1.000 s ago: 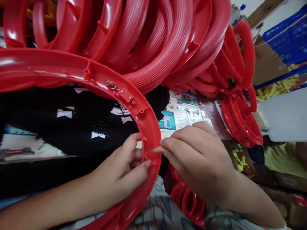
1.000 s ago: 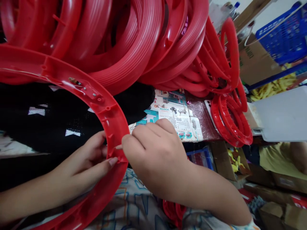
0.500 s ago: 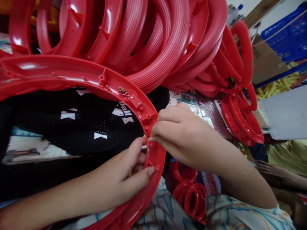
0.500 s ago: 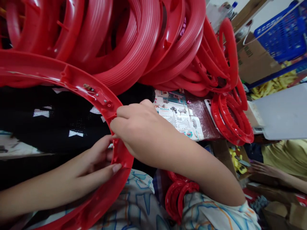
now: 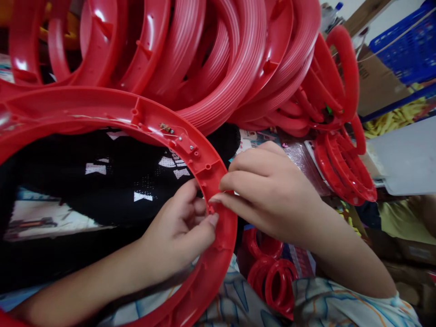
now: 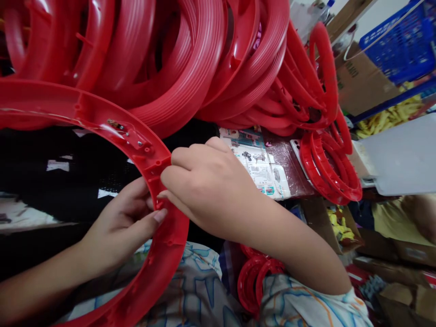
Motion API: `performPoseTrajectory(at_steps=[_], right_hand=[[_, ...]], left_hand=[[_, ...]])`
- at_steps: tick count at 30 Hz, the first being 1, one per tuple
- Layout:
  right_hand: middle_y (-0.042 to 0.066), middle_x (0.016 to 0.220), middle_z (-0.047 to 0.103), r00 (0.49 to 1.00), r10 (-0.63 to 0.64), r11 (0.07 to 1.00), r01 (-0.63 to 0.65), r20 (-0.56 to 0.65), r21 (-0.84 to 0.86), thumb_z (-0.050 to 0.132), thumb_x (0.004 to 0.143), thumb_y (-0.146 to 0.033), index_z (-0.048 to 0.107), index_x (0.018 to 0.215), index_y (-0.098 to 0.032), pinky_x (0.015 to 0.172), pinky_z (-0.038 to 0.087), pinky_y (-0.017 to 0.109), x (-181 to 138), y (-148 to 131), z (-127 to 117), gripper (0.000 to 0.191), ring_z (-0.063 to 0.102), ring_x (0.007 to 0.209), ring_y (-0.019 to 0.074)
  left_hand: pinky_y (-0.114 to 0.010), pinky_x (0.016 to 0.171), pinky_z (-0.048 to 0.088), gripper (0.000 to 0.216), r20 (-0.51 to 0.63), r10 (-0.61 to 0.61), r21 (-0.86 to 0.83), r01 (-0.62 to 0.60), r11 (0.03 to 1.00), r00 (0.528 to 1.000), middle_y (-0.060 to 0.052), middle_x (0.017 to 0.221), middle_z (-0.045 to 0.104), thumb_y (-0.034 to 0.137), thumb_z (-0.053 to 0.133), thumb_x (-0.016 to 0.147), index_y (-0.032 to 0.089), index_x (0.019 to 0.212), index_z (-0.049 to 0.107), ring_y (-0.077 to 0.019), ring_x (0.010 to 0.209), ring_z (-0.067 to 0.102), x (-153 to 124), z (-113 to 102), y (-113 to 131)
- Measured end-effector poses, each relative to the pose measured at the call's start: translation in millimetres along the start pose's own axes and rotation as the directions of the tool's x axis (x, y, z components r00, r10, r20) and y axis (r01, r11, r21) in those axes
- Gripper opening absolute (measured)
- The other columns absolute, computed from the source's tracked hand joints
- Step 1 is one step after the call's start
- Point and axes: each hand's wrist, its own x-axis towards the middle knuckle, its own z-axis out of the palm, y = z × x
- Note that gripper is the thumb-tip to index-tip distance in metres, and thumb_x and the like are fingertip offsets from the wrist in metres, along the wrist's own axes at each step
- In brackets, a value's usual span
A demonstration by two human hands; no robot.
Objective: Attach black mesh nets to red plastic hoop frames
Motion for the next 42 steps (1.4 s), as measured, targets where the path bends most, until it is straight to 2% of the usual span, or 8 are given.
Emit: performPoseTrajectory(at_steps=[9, 13, 17, 22, 27, 32, 38, 42], right_hand=[[0.004, 0.088, 0.059, 0.984, -0.165, 0.985, 0.161, 0.069, 0.054, 0.043, 0.094, -0.014, 0.063, 0.083, -0.015, 0.075, 0.033, 0.031, 9, 7, 0, 0.023, 0.052, 0.085, 0.0158], [0.004, 0.086, 0.061, 0.972, -0.208, 0.976, 0.2, 0.11, 0.084, 0.046, 0.092, -0.013, 0.063, 0.081, -0.014, 0.073, 0.032, 0.03, 12, 11, 6, 0.02, 0.051, 0.079, 0.0149], [0.004, 0.08, 0.06, 0.969, -0.195, 0.979, 0.184, 0.153, 0.082, 0.047, 0.092, -0.016, 0.064, 0.079, -0.014, 0.069, 0.031, 0.03, 12, 14, 10, 0.022, 0.049, 0.073, 0.0146], [0.005, 0.078, 0.06, 0.982, -0.149, 0.986, 0.139, 0.114, 0.093, 0.044, 0.092, -0.016, 0.064, 0.078, -0.013, 0.07, 0.035, 0.029, 9, 13, 12, 0.024, 0.051, 0.075, 0.0148], [0.005, 0.076, 0.06, 0.993, -0.075, 0.995, 0.069, 0.091, 0.067, 0.047, 0.092, -0.022, 0.064, 0.077, -0.013, 0.066, 0.036, 0.028, 4, 11, 15, 0.024, 0.05, 0.068, 0.0136], [0.004, 0.072, 0.059, 0.997, -0.068, 0.996, 0.067, -0.026, -0.062, 0.043, 0.095, -0.028, 0.064, 0.075, -0.013, 0.064, 0.037, 0.029, -2, 10, 13, 0.032, 0.049, 0.064, 0.0143], [0.008, 0.087, 0.06, 0.99, -0.144, 0.99, 0.144, 0.001, -0.006, 0.037, 0.093, -0.012, 0.063, 0.087, -0.009, 0.07, 0.043, 0.028, 7, 1, 5, 0.027, 0.051, 0.076, 0.0154], [0.006, 0.084, 0.058, 0.983, -0.184, 0.982, 0.183, -0.008, -0.047, 0.039, 0.091, -0.01, 0.061, 0.082, -0.011, 0.068, 0.041, 0.028, 17, 4, 10, 0.024, 0.05, 0.075, 0.0153]], left_hand=[[-0.025, 0.06, 0.047, 0.024, 0.147, -0.274, 0.452, 0.182, 0.873, 0.95, 0.002, 0.084, 0.057, 0.021, 0.053, 0.084, 0.024, 0.105, 0.042, -0.0134, 0.07, 0.055, -3, -22, 10], [-0.025, 0.061, 0.046, 0.022, 0.229, -0.367, 0.468, 0.229, 0.853, 0.901, 0.002, 0.087, 0.055, 0.021, 0.052, 0.084, 0.024, 0.104, 0.042, -0.0128, 0.069, 0.052, -10, -27, 6], [-0.024, 0.063, 0.046, 0.031, 0.251, -0.389, 0.336, 0.297, 0.894, 0.886, 0.004, 0.085, 0.054, 0.018, 0.052, 0.085, 0.028, 0.112, 0.04, -0.0116, 0.07, 0.052, -15, -28, 1], [-0.025, 0.074, 0.049, 0.026, 0.252, -0.338, 0.118, 0.318, 0.941, 0.907, 0.002, 0.091, 0.061, 0.024, 0.058, 0.086, 0.024, 0.109, 0.047, -0.0119, 0.081, 0.058, -8, -23, 3], [-0.018, 0.066, 0.049, 0.028, 0.047, -0.159, -0.036, 0.161, 0.986, 0.986, 0.002, 0.089, 0.065, 0.022, 0.058, 0.086, 0.024, 0.111, 0.046, -0.0088, 0.074, 0.061, -2, -11, -3], [-0.019, 0.06, 0.047, 0.031, -0.01, -0.076, 0.149, 0.077, 0.986, 0.997, 0.003, 0.088, 0.064, 0.018, 0.05, 0.088, 0.027, 0.117, 0.04, -0.0091, 0.069, 0.06, -4, -9, -9], [-0.026, 0.066, 0.047, 0.025, -0.014, -0.125, 0.338, 0.123, 0.933, 0.992, 0.008, 0.071, 0.057, 0.013, 0.049, 0.084, 0.024, 0.104, 0.039, -0.0098, 0.059, 0.053, -5, -12, -8], [-0.03, 0.072, 0.047, 0.023, -0.009, -0.152, 0.389, 0.143, 0.91, 0.988, 0.009, 0.066, 0.052, 0.011, 0.049, 0.082, 0.023, 0.098, 0.038, -0.0106, 0.059, 0.051, -6, -11, -7]])
